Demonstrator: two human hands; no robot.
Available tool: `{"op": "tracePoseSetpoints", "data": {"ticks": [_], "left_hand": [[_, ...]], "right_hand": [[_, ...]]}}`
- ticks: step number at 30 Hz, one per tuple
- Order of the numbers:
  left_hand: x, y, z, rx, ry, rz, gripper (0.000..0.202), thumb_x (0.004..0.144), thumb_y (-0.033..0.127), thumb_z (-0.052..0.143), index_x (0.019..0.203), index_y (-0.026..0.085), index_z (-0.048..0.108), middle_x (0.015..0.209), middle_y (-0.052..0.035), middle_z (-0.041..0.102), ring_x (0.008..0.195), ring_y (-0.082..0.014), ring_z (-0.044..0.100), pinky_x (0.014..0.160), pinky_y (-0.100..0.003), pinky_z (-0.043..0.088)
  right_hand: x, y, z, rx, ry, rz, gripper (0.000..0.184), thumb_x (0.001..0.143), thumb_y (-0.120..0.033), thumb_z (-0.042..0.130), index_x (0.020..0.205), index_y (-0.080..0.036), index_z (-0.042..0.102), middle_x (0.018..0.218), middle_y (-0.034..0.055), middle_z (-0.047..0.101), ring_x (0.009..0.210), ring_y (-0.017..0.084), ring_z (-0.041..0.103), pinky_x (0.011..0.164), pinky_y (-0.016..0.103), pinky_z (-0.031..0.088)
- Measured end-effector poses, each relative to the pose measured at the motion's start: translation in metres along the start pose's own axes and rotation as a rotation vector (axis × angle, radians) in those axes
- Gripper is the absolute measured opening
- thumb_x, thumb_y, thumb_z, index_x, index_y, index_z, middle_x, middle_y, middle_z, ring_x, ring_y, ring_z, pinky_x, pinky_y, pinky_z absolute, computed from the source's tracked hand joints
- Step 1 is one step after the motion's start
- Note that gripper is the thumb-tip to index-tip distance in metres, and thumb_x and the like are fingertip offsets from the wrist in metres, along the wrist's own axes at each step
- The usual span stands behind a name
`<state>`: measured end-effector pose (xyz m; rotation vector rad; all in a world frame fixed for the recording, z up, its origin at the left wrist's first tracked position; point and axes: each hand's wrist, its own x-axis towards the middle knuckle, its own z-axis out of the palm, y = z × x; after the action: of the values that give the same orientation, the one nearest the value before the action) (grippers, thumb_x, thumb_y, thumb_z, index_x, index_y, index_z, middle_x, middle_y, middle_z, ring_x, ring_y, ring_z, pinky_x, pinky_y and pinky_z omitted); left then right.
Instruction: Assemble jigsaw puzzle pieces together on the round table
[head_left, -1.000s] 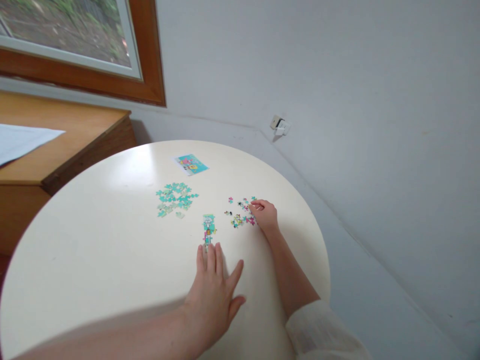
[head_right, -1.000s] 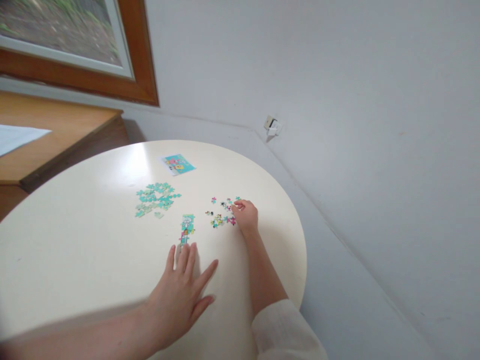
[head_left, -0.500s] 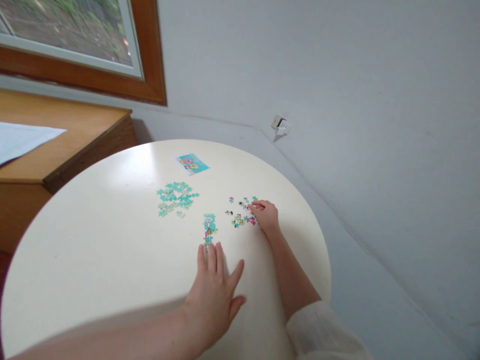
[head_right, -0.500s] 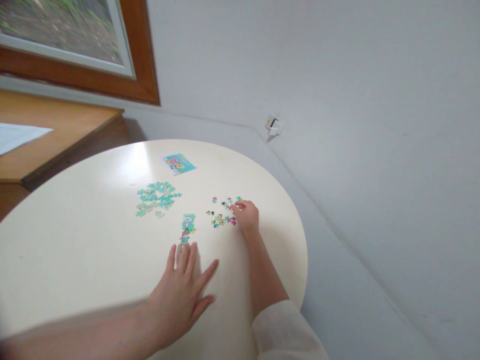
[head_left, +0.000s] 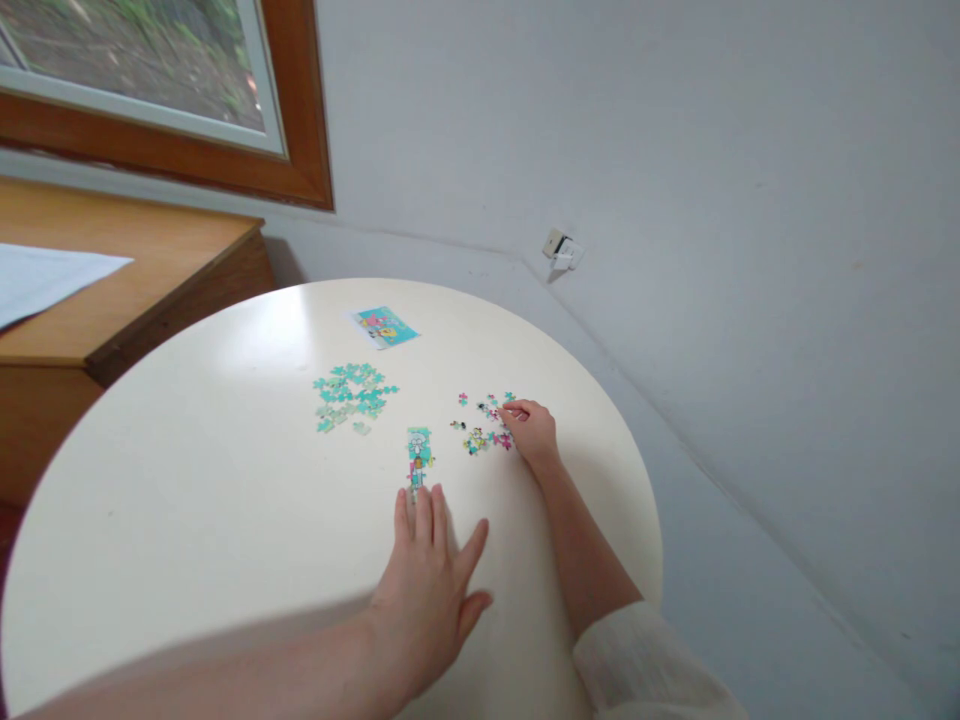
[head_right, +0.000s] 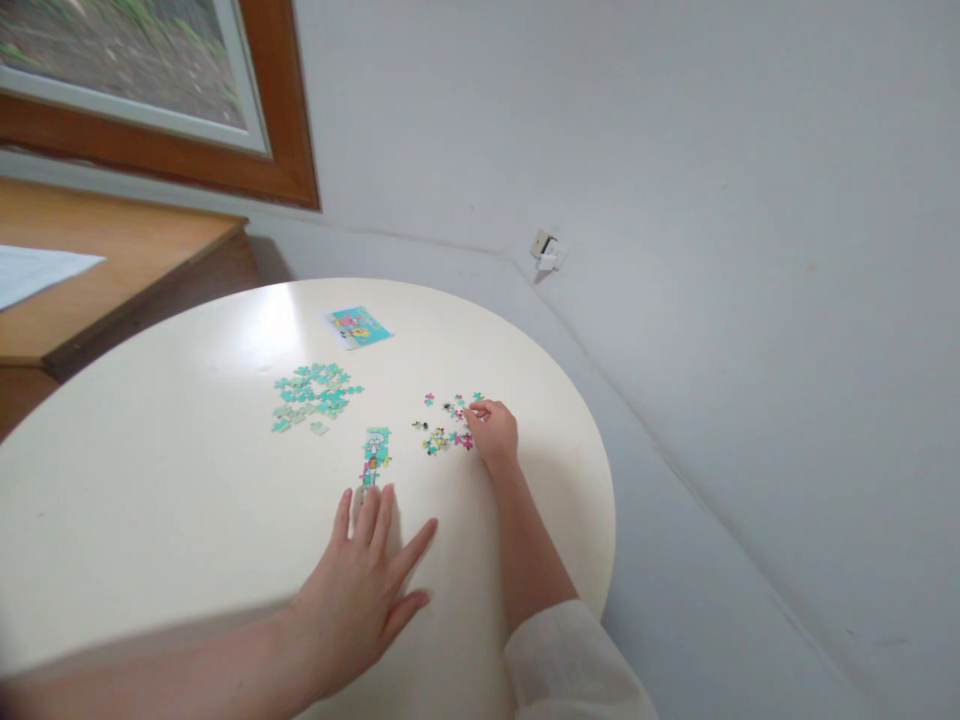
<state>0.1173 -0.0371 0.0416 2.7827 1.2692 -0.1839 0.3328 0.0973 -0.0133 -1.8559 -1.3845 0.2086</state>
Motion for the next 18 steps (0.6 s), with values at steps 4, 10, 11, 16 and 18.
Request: {"op": "tracePoseSetpoints", "data": {"ticks": [4,10,11,16,18], "left_hand": [[-0.0003,-0.0001,0.0029,0.009,0.022,-0.003,0.058,0.085,0.054,0.041,0.138,0.030,0.035,0.138,-0.0213,0.041,0.127,-0.0450,0.032,0.099,-0.067,0.015],[-0.0005,-0.0003,0.0037,-0.001,0.027,-0.005,0.057,0.086,0.056,0.038,0.137,0.031,0.037,0.138,-0.0206,0.041,0.128,-0.0443,0.032,0.099,-0.067,0.016],[-0.0001,-0.0003,0.0036,0.000,0.027,-0.007,0.057,0.086,0.056,0.037,0.137,0.031,0.036,0.139,-0.0207,0.041,0.128,-0.0444,0.032,0.099,-0.067,0.015],[0.0005,-0.0006,0.0005,0.006,-0.021,-0.002,0.058,0.087,0.055,0.034,0.139,0.030,0.032,0.140,-0.0230,0.037,0.129,-0.0461,0.028,0.099,-0.067,0.015],[0.0000,-0.0007,-0.0011,-0.003,-0.034,-0.005,0.058,0.087,0.056,0.033,0.139,0.030,0.032,0.140,-0.0232,0.037,0.129,-0.0460,0.027,0.099,-0.067,0.014]], "right_hand": [[-0.0001,0.0006,0.0003,-0.002,0.010,-0.007,0.018,0.066,-0.031,0.055,0.070,-0.019,0.069,0.070,0.0032,0.066,0.062,0.015,0.055,0.065,0.028,0.045],[0.0001,0.0026,0.0019,-0.003,0.010,-0.011,0.020,0.067,-0.027,0.051,0.071,-0.019,0.068,0.072,0.0036,0.067,0.063,0.015,0.056,0.067,0.029,0.045],[0.0002,0.0030,0.0022,-0.003,0.008,-0.011,0.020,0.067,-0.027,0.051,0.072,-0.018,0.068,0.072,0.0039,0.066,0.063,0.015,0.056,0.067,0.029,0.045],[0.0009,0.0053,0.0038,0.002,0.018,-0.012,0.021,0.067,-0.027,0.050,0.072,-0.018,0.068,0.071,0.0041,0.066,0.062,0.016,0.056,0.066,0.028,0.044],[0.0011,0.0064,0.0046,0.010,0.021,-0.010,0.020,0.067,-0.027,0.050,0.072,-0.019,0.068,0.071,0.0034,0.066,0.061,0.015,0.055,0.065,0.028,0.045]]}}
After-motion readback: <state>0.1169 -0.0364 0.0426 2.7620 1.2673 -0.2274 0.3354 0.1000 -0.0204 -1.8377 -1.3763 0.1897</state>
